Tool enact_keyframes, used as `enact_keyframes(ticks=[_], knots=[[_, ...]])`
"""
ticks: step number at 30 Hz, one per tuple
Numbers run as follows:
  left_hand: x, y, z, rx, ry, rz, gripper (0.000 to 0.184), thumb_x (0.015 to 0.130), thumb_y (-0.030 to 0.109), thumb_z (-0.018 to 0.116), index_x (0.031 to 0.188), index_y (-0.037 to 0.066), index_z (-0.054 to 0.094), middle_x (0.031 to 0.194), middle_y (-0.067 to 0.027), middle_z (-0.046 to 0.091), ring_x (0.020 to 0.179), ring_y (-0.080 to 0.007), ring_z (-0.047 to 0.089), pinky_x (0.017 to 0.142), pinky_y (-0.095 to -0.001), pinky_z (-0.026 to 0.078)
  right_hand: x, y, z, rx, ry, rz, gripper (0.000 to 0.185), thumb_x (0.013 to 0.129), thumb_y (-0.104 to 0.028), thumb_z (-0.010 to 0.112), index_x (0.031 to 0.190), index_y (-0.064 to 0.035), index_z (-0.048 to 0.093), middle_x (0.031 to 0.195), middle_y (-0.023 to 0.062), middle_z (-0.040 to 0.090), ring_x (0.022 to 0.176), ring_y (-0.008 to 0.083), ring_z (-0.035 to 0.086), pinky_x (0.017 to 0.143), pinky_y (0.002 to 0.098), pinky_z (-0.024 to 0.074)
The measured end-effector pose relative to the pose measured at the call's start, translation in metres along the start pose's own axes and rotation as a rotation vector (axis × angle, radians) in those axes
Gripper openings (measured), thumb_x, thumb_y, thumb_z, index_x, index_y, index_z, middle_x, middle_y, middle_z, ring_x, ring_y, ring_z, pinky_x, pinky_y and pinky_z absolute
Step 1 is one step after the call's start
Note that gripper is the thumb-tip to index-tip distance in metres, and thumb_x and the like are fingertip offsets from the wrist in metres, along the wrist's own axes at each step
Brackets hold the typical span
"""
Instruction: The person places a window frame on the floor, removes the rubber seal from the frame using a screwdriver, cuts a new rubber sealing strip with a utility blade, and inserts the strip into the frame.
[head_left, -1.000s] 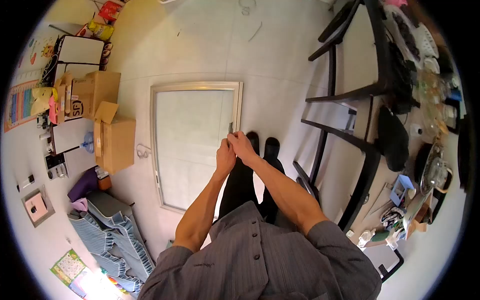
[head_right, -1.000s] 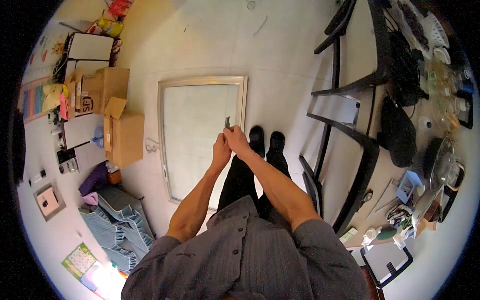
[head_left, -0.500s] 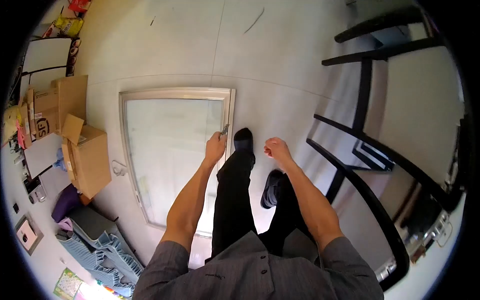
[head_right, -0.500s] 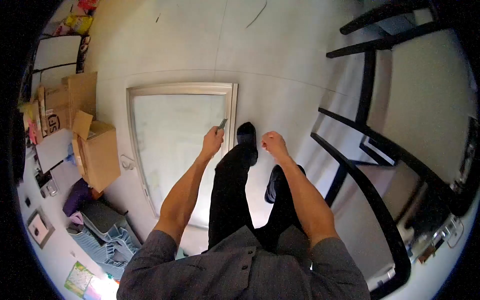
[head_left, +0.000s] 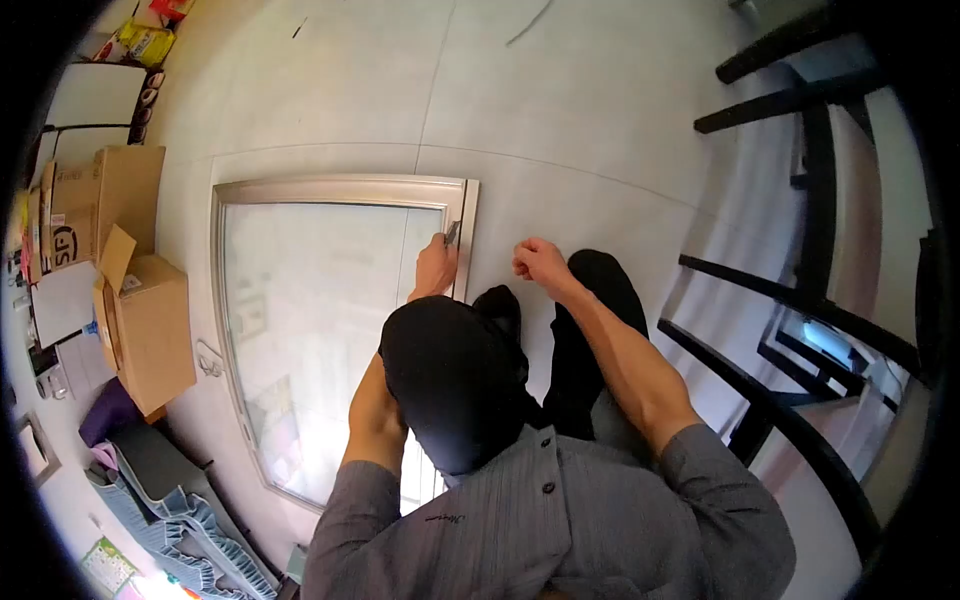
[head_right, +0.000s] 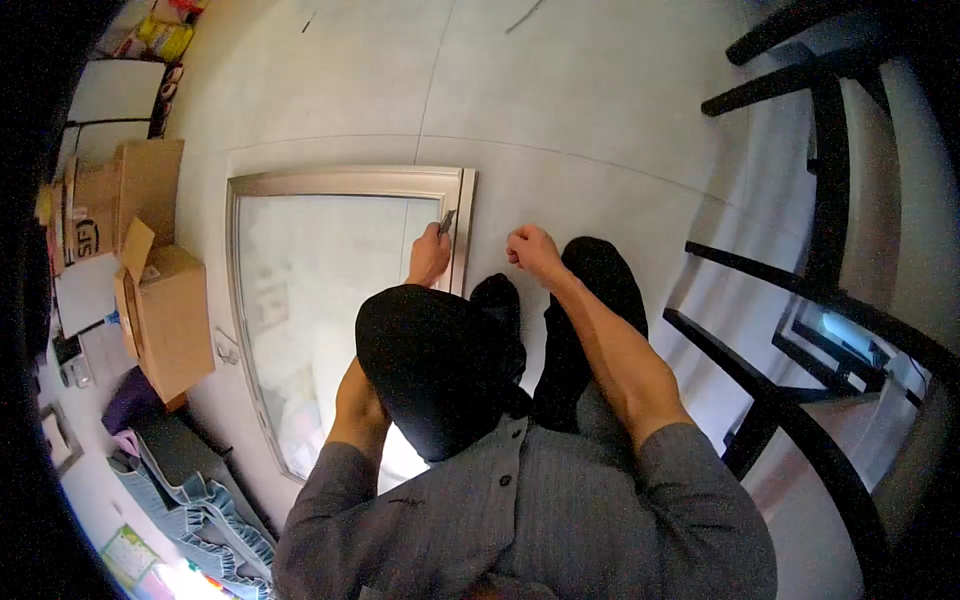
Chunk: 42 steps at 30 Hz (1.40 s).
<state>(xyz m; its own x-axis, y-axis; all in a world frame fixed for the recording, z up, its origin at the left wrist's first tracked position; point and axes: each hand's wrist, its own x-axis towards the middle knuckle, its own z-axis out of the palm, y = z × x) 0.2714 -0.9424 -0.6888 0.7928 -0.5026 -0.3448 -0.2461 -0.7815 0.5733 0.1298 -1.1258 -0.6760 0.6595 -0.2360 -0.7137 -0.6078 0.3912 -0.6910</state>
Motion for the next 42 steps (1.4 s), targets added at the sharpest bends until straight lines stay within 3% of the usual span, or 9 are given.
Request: enact_keyframes(ticks=[7,15,20,21,23,33,35,37,42], knots=[[0.000,0.010,-0.003,-0.058,-0.008,-0.041,0.028,0.094,0.024,0.049,0.107,-0.001,0.051,0.088,-0.0310,0.063,0.087,-0.0503,0.060,0.076,-0.0554,0.046,0.001,0.012,0.010,-0.132,-0.154,0.077,0.023,0.089,-0.017,0.056,0.098,0.0030,0.063,0.076,0.0083,0.065,0.065,0.0160,0.062,0.061,0.0307,0.0503],[0.015,0.010,0.019,-0.031,0.014,-0.043,0.022,0.095,0.019,0.047,0.105,-0.001,0.048,0.097,-0.0296,0.062,0.088,-0.0497,0.060,0.077,-0.0556,0.047,0.040,0.032,-0.013,-0.076,-0.010,0.165,0.021,0.089,-0.018,0.054,0.088,0.0012,0.062,0.079,0.0093,0.065,0.068,0.0168,0.061,0.063,0.0324,0.0490],[0.024,0.011,0.021,0.057,-0.044,-0.079,0.021,0.095,0.018,0.047,0.105,0.000,0.046,0.097,-0.0281,0.062,0.085,-0.0494,0.061,0.075,-0.0563,0.048,0.042,0.047,-0.008,-0.385,-0.088,0.042,0.023,0.084,-0.021,0.054,0.091,-0.0023,0.065,0.083,0.0131,0.067,0.075,0.0239,0.064,0.071,0.0374,0.0500],[0.025,0.013,0.021,0.074,-0.048,-0.091,0.020,0.095,0.019,0.047,0.104,0.001,0.046,0.096,-0.0279,0.062,0.084,-0.0494,0.061,0.074,-0.0565,0.049,0.042,0.047,-0.008,-0.383,-0.087,0.043,0.023,0.084,-0.021,0.054,0.091,-0.0023,0.065,0.083,0.0131,0.067,0.075,0.0239,0.064,0.071,0.0374,0.0500],[0.023,0.015,0.023,0.094,-0.027,-0.069,0.019,0.094,0.019,0.048,0.102,0.001,0.046,0.096,-0.0277,0.062,0.082,-0.0495,0.061,0.072,-0.0568,0.049,0.041,0.045,-0.009,-0.461,-0.077,-0.048,0.017,0.085,-0.015,0.055,0.085,-0.0013,0.064,0.069,0.0045,0.062,0.064,0.0132,0.058,0.058,0.0294,0.0453],[0.034,0.013,0.030,0.180,0.017,-0.011,0.018,0.092,0.016,0.049,0.096,-0.001,0.044,0.092,-0.0289,0.061,0.077,-0.0504,0.061,0.067,-0.0567,0.051,0.041,0.045,-0.004,-0.540,-0.109,-0.068,0.023,0.087,-0.022,0.055,0.087,-0.0011,0.065,0.069,0.0057,0.063,0.066,0.0147,0.059,0.061,0.0315,0.0468],[0.034,0.020,0.030,0.180,0.025,-0.045,0.017,0.092,0.015,0.049,0.096,-0.001,0.044,0.092,-0.0289,0.061,0.076,-0.0503,0.062,0.067,-0.0566,0.051,0.044,0.021,-0.001,-0.469,0.010,-0.090,0.026,0.089,-0.024,0.054,0.091,0.0000,0.064,0.070,0.0065,0.063,0.067,0.0158,0.060,0.064,0.0320,0.0476],[0.033,0.022,0.031,0.184,0.030,-0.078,0.017,0.092,0.015,0.049,0.096,-0.001,0.044,0.092,-0.0288,0.061,0.075,-0.0501,0.062,0.066,-0.0565,0.052,0.066,-0.015,0.000,-0.359,0.128,-0.091,0.029,0.091,-0.026,0.053,0.097,-0.0001,0.065,0.088,0.0195,0.067,0.079,0.0318,0.063,0.072,0.0419,0.0480],[0.032,0.024,0.029,0.213,0.050,-0.045,0.012,0.090,0.010,0.049,0.096,0.001,0.044,0.090,-0.0275,0.061,0.073,-0.0495,0.062,0.064,-0.0559,0.052,0.148,-0.058,0.020,-0.631,0.304,-0.513,0.032,0.089,-0.027,0.056,0.104,-0.0004,0.064,0.091,0.0195,0.066,0.086,0.0342,0.063,0.078,0.0441,0.0487]])
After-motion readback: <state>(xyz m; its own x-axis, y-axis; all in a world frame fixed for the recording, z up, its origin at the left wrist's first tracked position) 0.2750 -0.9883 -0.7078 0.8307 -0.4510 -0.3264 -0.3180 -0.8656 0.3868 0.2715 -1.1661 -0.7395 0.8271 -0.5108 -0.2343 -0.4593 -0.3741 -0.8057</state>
